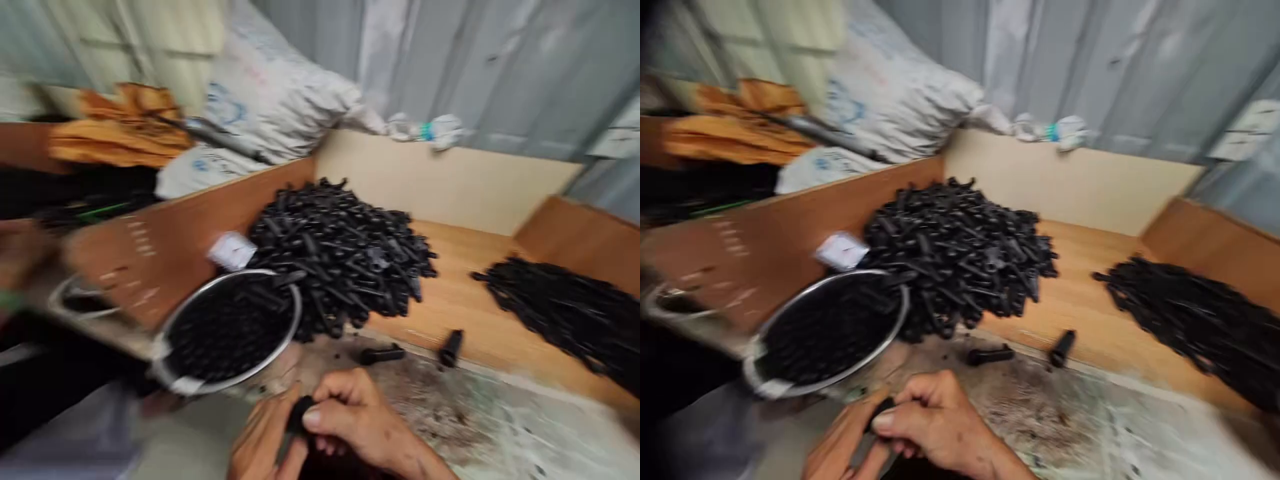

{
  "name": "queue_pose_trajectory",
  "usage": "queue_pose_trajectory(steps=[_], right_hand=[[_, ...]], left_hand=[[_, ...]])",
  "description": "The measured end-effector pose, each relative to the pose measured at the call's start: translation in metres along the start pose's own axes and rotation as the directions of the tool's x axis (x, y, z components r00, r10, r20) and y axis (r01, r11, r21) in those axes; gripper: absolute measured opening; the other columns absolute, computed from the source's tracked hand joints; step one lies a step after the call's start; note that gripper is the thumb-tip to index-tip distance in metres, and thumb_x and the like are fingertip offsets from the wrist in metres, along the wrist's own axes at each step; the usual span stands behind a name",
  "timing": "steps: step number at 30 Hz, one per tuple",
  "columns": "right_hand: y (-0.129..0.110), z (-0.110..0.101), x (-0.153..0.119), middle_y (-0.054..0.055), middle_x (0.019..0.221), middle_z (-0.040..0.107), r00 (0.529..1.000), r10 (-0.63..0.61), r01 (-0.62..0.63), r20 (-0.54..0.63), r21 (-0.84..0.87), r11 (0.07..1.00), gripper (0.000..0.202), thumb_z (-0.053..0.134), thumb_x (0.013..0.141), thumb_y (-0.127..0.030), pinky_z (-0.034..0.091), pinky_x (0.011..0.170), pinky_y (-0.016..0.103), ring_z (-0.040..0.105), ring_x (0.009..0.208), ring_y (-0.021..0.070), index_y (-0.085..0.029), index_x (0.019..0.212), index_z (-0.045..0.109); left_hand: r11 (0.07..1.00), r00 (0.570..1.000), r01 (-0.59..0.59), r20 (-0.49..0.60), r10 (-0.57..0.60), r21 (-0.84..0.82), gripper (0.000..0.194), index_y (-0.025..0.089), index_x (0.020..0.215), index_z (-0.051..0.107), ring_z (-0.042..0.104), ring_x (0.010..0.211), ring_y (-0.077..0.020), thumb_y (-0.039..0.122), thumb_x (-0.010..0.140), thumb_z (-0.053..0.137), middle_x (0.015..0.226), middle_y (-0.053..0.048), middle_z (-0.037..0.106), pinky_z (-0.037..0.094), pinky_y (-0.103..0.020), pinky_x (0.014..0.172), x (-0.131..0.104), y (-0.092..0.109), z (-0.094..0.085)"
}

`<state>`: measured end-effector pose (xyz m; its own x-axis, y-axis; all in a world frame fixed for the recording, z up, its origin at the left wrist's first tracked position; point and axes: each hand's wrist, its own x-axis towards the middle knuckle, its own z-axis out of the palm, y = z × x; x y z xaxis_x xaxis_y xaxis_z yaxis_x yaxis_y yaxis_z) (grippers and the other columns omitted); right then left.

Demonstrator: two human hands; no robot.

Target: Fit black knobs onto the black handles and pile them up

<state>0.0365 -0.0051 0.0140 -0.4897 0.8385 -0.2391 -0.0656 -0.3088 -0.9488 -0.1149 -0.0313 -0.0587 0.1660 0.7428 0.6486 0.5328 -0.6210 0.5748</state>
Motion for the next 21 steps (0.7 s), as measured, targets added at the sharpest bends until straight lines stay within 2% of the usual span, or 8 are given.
queue_pose_trajectory(steps=[4,7,10,13,15,17,19,21], right_hand=[[-0.003,0.023,0.026,-0.003,0.049,0.048,0.984,0.095,-0.073,0.15,-0.145,0.987,0.041,0.06,0.065,-0.055,0.03,0.041,0.018,0.04,0.042,0.0062,-0.016,0.058,0.048],[-0.015,0.027,0.048,-0.002,0.054,0.049,0.987,-0.065,0.119,0.149,-0.388,0.914,0.035,0.051,0.075,-0.047,0.032,0.047,0.019,0.043,0.05,0.0085,-0.016,0.06,0.051],[-0.033,0.024,0.075,-0.002,0.059,0.053,0.958,-0.259,0.27,0.127,-0.711,0.649,0.026,0.045,0.082,-0.036,0.034,0.054,0.021,0.048,0.058,0.0112,-0.017,0.069,0.057],[-0.046,0.028,0.103,0.001,0.072,0.062,0.948,-0.248,0.267,0.201,-0.925,0.271,0.017,0.047,0.083,-0.025,0.037,0.06,0.024,0.057,0.07,0.0156,-0.019,0.083,0.062],[-0.047,0.035,0.118,0.005,0.083,0.065,0.958,-0.175,0.234,0.225,-0.972,0.031,0.015,0.049,0.081,-0.021,0.038,0.064,0.026,0.059,0.08,0.0198,-0.019,0.086,0.063],[-0.044,0.045,0.13,0.009,0.087,0.066,0.967,-0.104,0.219,0.232,-0.968,-0.126,0.014,0.051,0.08,-0.02,0.04,0.063,0.028,0.061,0.083,0.0235,-0.017,0.085,0.064],[-0.039,0.051,0.138,0.012,0.085,0.066,0.969,-0.066,0.224,0.238,-0.958,-0.177,0.014,0.052,0.08,-0.018,0.04,0.06,0.028,0.063,0.079,0.0248,-0.015,0.085,0.064],[-0.036,0.053,0.141,0.012,0.082,0.067,0.965,-0.068,0.239,0.252,-0.957,-0.162,0.014,0.051,0.079,-0.014,0.039,0.058,0.028,0.063,0.075,0.024,-0.015,0.084,0.064]], left_hand=[[0.978,0.98,0.195,-0.033,-0.198,-0.078,0.048,0.025,0.126,0.041,0.06,0.088,-0.0187,0.015,0.079,0.047,0.103,-0.006,0.063,0.048,-0.026,0.078,-0.014,-0.001,-0.026],[0.775,0.83,0.508,-0.025,-0.557,-0.376,0.037,0.023,0.114,0.055,0.059,0.069,-0.0168,0.029,0.077,0.052,0.08,-0.003,0.065,0.048,-0.026,0.064,-0.014,0.001,-0.035],[0.377,0.603,0.653,0.149,-0.784,-0.657,0.037,0.017,0.102,0.061,0.045,0.048,-0.01,0.039,0.073,0.056,0.057,0.001,0.053,0.038,-0.022,0.049,-0.01,0.0,-0.045],[0.127,0.511,0.592,0.248,-0.823,-0.796,0.035,0.014,0.083,0.061,0.041,0.044,-0.0079,0.046,0.073,0.054,0.056,0.001,0.05,0.031,-0.021,0.045,0.0,-0.001,-0.058],[0.069,0.524,0.562,0.29,-0.801,-0.824,0.036,0.014,0.075,0.059,0.042,0.046,-0.0091,0.05,0.072,0.053,0.057,0.0,0.051,0.032,-0.022,0.047,0.005,-0.001,-0.064],[0.148,0.59,0.601,0.311,-0.745,-0.786,0.034,0.016,0.074,0.059,0.047,0.055,-0.0116,0.049,0.068,0.059,0.063,-0.001,0.052,0.035,-0.024,0.054,0.006,-0.003,-0.068],[0.415,0.713,0.647,0.313,-0.628,-0.64,0.031,0.017,0.076,0.062,0.048,0.066,-0.0136,0.046,0.064,0.064,0.073,-0.002,0.053,0.036,-0.025,0.061,0.001,-0.007,-0.066],[0.765,0.854,0.52,0.27,-0.446,-0.381,0.028,0.019,0.077,0.064,0.046,0.07,-0.0149,0.045,0.068,0.062,0.076,-0.003,0.052,0.036,-0.026,0.062,-0.008,-0.013,-0.057]])
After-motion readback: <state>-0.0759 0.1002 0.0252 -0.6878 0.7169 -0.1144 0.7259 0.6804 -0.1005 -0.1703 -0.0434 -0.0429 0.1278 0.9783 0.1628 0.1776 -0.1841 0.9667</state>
